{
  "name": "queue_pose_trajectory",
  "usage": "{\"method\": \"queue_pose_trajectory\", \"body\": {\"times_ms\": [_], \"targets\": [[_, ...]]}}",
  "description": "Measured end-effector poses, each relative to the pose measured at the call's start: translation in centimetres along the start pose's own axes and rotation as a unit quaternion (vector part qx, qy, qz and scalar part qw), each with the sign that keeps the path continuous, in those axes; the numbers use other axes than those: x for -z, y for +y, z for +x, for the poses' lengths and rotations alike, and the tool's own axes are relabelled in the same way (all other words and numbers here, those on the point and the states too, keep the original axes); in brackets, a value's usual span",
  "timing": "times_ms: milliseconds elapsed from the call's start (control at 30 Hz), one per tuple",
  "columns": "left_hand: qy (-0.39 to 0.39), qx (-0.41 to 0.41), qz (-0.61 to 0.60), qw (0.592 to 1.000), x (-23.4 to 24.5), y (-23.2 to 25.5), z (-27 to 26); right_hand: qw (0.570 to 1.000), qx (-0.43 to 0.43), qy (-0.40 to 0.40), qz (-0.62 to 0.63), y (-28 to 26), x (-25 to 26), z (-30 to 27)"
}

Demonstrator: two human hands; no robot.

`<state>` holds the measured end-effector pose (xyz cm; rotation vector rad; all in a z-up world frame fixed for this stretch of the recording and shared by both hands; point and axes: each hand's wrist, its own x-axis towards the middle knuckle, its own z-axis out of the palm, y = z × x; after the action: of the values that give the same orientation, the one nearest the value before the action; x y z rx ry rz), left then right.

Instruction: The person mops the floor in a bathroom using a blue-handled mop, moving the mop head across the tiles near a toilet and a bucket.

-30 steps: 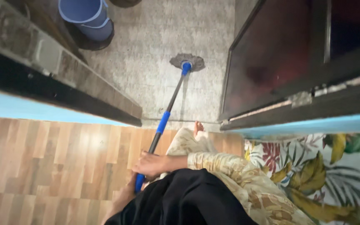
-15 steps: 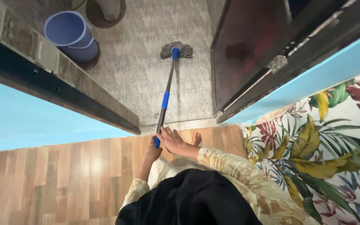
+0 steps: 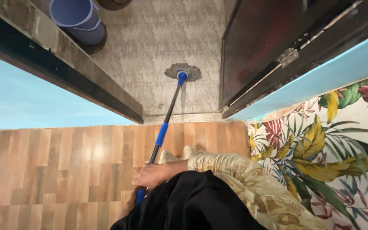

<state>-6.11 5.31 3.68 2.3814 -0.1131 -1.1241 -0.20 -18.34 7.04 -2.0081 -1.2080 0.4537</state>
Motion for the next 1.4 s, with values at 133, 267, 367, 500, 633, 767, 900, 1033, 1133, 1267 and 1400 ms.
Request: {"method": "queue_pose_trajectory", "body": {"times_ms": [133, 267, 367, 500, 633, 767, 900, 1033, 1133, 1267, 1400], "targets": [[0.012, -0.001, -0.004, 1.000, -2.2, 0.9, 0.6, 0.998, -0.055, 0.005, 0.013, 0.9, -1.4, -3.2], [0.039, -0.035, -0.046, 0.998, -7.1, 4.4, 5.2, 0.983, -0.108, 0.106, -0.106, 5.5, -5.1, -7.1], [0.078, -0.087, -0.093, 0.989, -9.9, 9.1, 10.6, 0.953, -0.232, 0.131, -0.144, 8.2, -7.1, -11.1], [0.085, -0.088, -0.073, 0.990, -13.8, 14.9, 14.2, 0.889, -0.337, 0.229, -0.210, 8.3, -8.4, -15.3], [0.083, -0.075, -0.032, 0.993, -16.3, 13.6, 12.3, 0.896, -0.353, 0.218, -0.156, 6.2, -7.9, -16.9], [0.060, -0.029, -0.010, 0.998, -15.2, 9.4, 3.7, 0.972, -0.168, 0.107, -0.123, 3.3, -7.6, -15.5], [0.048, 0.015, 0.002, 0.999, -12.2, 7.8, -7.8, 0.999, -0.002, 0.036, 0.003, -3.3, -7.7, -11.8], [0.050, 0.057, 0.002, 0.997, -12.2, 7.1, -15.5, 0.996, 0.062, 0.015, 0.063, -9.9, -7.5, -10.2], [0.051, 0.083, -0.001, 0.995, -13.1, 6.6, -18.1, 0.999, 0.028, 0.004, 0.029, -10.4, -7.3, -11.3], [0.052, 0.073, 0.008, 0.996, -13.4, 6.6, -15.8, 0.999, 0.031, 0.024, 0.010, -7.3, -7.5, -13.0], [0.063, 0.042, 0.013, 0.997, -14.4, 7.0, -7.4, 0.993, -0.097, 0.042, -0.048, -1.6, -9.6, -13.8]]}}
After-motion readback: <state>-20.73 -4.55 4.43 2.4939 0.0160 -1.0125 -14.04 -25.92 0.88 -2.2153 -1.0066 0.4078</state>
